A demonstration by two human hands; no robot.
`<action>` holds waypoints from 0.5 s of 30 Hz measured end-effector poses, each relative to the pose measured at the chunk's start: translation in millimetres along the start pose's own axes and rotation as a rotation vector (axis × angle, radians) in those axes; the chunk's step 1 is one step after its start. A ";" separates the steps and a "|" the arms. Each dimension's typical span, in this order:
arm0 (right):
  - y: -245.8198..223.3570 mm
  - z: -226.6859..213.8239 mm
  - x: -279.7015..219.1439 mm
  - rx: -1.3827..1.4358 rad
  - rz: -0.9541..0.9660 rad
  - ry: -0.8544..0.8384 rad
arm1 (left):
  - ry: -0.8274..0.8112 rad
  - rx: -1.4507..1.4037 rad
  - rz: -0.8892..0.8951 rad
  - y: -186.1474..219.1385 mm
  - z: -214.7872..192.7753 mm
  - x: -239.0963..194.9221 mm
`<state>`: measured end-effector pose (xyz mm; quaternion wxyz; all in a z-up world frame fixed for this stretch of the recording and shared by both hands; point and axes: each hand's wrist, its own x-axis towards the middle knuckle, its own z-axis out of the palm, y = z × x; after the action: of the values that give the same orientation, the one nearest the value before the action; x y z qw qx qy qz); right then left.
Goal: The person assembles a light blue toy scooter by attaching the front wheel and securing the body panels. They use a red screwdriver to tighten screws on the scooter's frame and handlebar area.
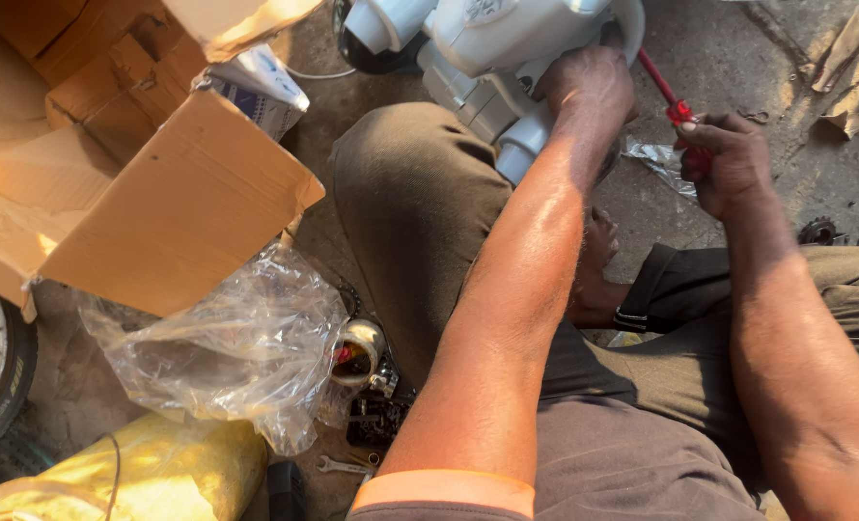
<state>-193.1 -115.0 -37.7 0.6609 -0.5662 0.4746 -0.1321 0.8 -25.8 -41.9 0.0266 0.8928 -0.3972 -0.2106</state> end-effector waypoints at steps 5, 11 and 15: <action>9.3 7.7 7.1 -0.068 -0.244 0.258 | 0.141 -0.075 0.002 -3.9 6.2 0.8; -2.6 -2.3 19.4 0.267 0.287 -0.249 | 0.003 -0.111 -0.052 -14.2 -5.3 -0.5; -0.7 6.0 15.9 -0.054 0.026 -0.103 | 0.034 -0.120 -0.092 -18.3 -20.4 -12.7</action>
<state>-179.9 -122.8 -45.2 0.6706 -0.5835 0.4508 -0.0812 14.0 -6.6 -22.8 0.0772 0.9105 -0.3417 -0.2197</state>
